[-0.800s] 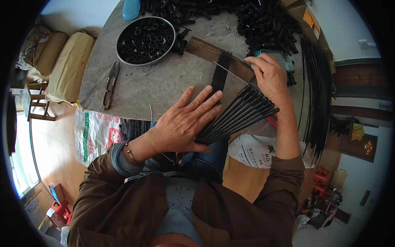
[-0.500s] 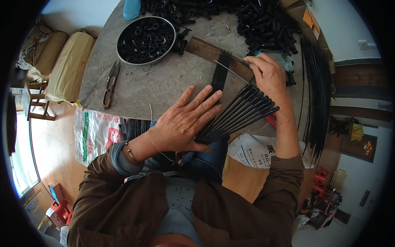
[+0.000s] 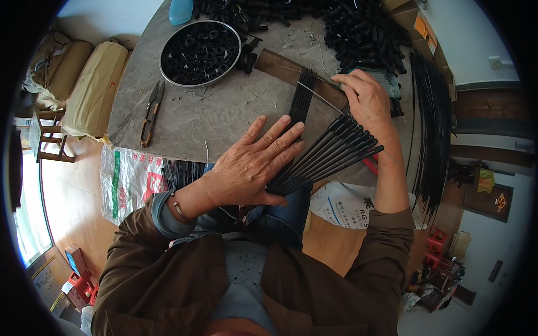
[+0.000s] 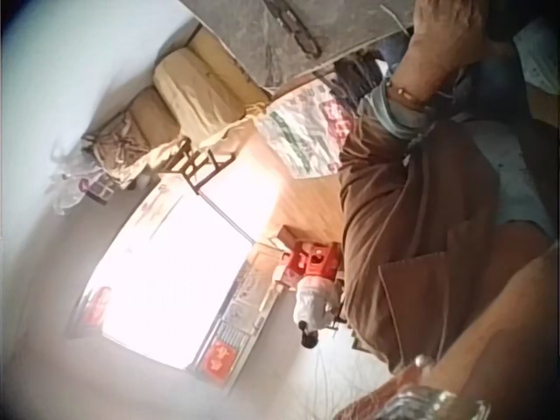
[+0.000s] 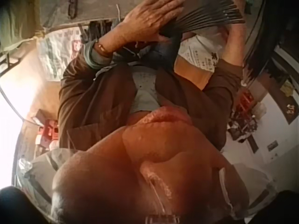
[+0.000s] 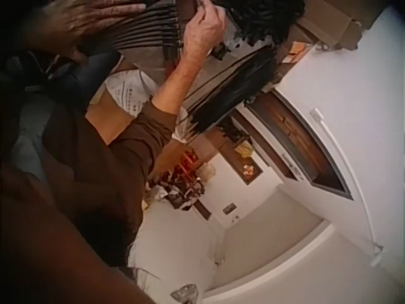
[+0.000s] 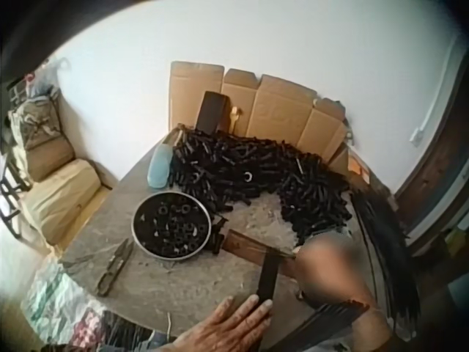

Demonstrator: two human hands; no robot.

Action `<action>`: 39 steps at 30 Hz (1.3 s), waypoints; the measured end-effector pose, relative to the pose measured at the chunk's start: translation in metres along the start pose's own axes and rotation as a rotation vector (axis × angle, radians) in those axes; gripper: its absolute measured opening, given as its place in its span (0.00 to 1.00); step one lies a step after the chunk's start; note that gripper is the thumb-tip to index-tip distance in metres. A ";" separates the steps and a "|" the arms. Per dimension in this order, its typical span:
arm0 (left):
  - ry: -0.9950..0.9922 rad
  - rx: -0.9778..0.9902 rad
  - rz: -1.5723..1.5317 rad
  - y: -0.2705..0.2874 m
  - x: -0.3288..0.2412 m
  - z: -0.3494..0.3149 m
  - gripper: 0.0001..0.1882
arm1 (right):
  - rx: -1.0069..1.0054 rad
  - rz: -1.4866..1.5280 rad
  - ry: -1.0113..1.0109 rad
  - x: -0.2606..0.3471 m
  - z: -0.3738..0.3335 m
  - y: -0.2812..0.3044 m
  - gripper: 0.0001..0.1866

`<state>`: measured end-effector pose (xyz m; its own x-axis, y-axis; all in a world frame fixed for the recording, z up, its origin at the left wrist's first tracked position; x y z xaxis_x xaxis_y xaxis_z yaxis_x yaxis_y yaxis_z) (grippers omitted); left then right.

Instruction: Assembling industrial or household brushes by inserting filament bundles into a handle and securing them.

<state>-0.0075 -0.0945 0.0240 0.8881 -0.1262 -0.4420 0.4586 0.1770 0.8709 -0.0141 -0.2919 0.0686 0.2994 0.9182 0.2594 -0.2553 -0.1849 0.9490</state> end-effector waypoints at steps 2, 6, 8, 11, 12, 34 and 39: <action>0.001 -0.004 -0.006 0.000 0.000 0.000 0.51 | 0.049 -0.045 -0.024 -0.003 0.002 -0.002 0.11; -0.001 -0.016 -0.020 -0.001 -0.001 0.001 0.51 | 0.067 -0.017 -0.051 -0.004 0.005 -0.004 0.11; -0.003 -0.019 -0.009 0.000 -0.001 0.001 0.51 | 0.087 0.029 -0.040 -0.002 0.006 -0.006 0.11; 0.001 -0.024 -0.023 -0.001 -0.001 0.001 0.51 | 0.069 0.022 -0.019 -0.003 0.010 -0.004 0.11; 0.000 -0.025 -0.024 -0.002 -0.001 0.001 0.51 | 0.070 0.020 -0.020 -0.005 0.011 -0.005 0.11; 0.004 -0.020 -0.028 -0.001 -0.003 0.003 0.51 | 0.094 0.173 -0.004 0.008 0.033 -0.014 0.06; 0.013 -0.024 -0.079 -0.001 -0.001 0.001 0.54 | 0.124 0.292 -0.036 0.004 0.036 -0.021 0.06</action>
<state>-0.0091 -0.0958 0.0242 0.8493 -0.1282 -0.5121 0.5279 0.1900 0.8278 0.0254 -0.2974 0.0563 0.2626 0.8074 0.5284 -0.2220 -0.4823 0.8474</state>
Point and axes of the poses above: each hand's wrist, its own z-axis towards the middle knuckle, its own y-axis out of the back of the hand, x = y × z, the point moved 10 cm from there along z, towards the middle knuckle, and after that the axes turned 5 degrees about y, right-handed, at the moved point
